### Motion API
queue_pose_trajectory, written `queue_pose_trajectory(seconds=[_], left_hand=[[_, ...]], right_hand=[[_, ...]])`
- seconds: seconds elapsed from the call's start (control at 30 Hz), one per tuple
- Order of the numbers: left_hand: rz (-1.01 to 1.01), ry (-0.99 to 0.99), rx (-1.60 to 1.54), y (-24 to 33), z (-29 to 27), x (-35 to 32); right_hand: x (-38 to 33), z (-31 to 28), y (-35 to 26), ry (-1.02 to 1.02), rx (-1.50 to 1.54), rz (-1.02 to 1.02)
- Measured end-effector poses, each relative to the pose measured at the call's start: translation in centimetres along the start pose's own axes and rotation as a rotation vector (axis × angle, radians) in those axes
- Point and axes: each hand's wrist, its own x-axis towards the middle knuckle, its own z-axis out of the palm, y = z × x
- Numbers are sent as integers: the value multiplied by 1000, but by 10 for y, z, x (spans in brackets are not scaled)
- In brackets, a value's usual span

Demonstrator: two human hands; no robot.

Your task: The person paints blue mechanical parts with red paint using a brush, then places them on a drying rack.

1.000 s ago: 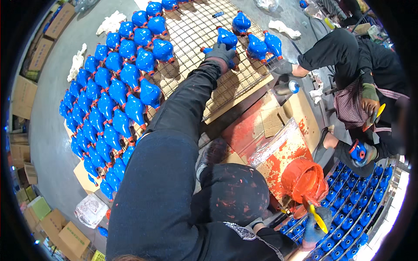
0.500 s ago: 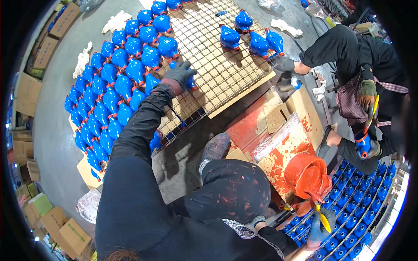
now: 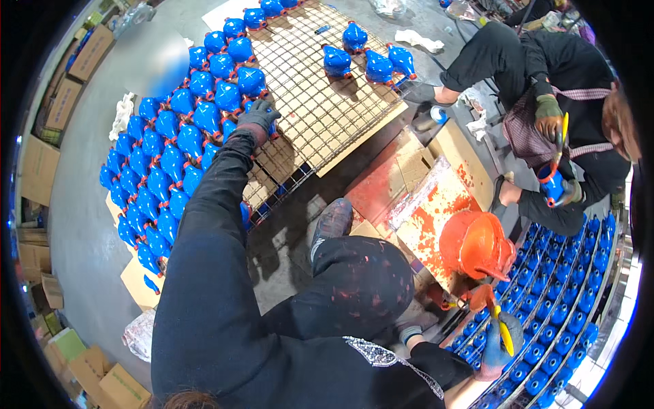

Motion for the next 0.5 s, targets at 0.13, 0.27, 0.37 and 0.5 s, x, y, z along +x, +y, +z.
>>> queue_pose_trajectory(seconds=[0.13, 0.27, 0.37, 0.5], left_hand=[[-26, 257, -238, 17, -16, -2], [190, 224, -712, 86, -25, -21], [238, 5, -1032, 106, -29, -86], [345, -85, -1154, 113, -20, -102]], right_hand=[[-34, -19, -13, 124, -24, -36], [-63, -46, -34, 138, -158, -39], [-72, -63, -42, 72, 41, -92], [-114, -98, -33, 352, 10, -76]])
